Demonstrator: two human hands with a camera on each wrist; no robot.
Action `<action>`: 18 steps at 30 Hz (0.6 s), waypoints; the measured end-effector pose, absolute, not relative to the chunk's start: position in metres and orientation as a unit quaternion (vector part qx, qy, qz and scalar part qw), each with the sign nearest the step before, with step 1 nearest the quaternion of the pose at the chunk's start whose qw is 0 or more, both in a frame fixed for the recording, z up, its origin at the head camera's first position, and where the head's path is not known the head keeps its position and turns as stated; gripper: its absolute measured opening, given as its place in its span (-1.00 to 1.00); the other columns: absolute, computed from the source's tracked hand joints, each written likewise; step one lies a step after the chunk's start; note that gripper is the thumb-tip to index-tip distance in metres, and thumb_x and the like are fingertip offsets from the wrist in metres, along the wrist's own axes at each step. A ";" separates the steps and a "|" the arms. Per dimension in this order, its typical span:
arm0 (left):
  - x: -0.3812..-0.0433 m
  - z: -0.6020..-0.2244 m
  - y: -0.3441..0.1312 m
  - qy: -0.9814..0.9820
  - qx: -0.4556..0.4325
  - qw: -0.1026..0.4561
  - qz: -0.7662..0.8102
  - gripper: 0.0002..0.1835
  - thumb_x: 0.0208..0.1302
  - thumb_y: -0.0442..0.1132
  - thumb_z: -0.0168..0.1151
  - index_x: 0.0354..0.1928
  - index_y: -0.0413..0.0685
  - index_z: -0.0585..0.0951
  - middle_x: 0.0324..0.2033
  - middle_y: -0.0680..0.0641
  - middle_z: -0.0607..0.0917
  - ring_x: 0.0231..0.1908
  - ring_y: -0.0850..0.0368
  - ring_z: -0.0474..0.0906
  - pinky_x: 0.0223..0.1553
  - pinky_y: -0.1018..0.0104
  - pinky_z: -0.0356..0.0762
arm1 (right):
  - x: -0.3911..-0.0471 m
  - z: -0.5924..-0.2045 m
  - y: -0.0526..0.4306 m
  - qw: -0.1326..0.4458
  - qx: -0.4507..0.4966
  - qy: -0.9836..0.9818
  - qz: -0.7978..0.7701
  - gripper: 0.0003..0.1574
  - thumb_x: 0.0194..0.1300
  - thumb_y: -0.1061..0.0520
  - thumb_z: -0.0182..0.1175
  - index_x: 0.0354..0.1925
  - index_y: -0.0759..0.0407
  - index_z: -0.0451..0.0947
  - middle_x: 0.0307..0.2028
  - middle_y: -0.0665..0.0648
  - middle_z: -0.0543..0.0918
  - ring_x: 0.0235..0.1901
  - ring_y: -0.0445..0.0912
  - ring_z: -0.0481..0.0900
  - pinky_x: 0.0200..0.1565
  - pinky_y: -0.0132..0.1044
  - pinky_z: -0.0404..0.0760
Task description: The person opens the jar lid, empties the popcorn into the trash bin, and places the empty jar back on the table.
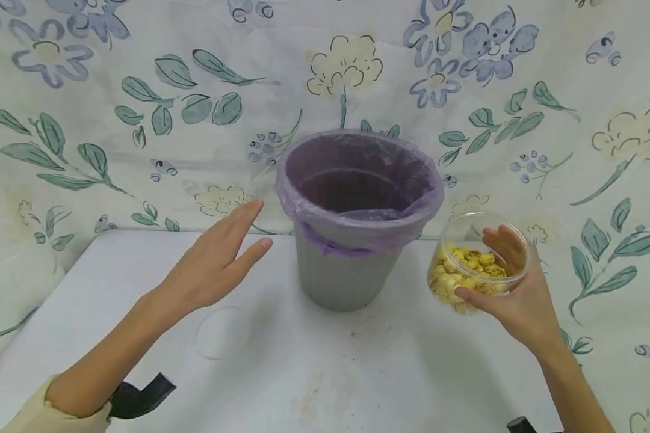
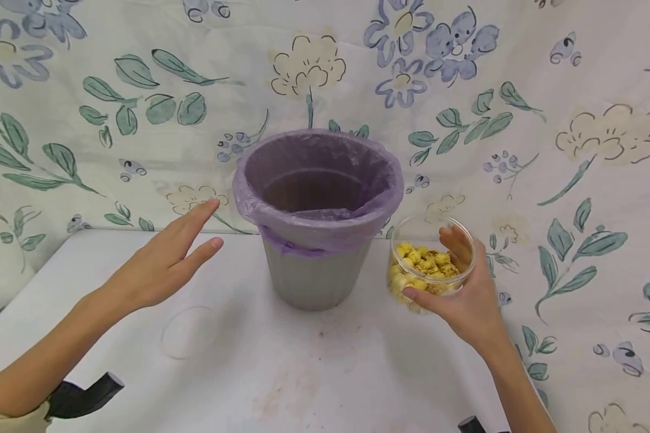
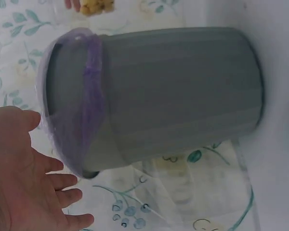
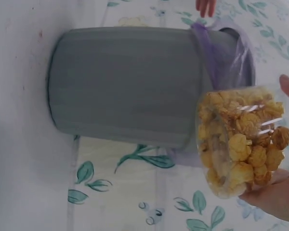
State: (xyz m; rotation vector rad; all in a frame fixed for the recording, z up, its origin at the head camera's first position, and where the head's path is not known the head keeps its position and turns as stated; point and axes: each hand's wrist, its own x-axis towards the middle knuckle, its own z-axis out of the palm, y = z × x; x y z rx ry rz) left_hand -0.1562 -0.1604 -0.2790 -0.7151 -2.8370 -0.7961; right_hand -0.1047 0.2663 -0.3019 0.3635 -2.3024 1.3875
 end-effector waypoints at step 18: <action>-0.186 -0.230 -0.126 -0.940 -0.256 0.057 -0.219 -0.20 0.55 0.20 -0.17 0.59 -0.10 -0.06 0.56 -0.13 -0.09 0.53 -0.10 -0.23 0.46 -0.10 -0.22 | -0.125 -0.278 0.282 0.221 0.095 -0.864 0.443 0.32 -0.03 0.43 0.50 0.51 -0.03 0.00 0.39 0.20 0.31 0.39 -0.03 0.25 0.25 -0.36 0.37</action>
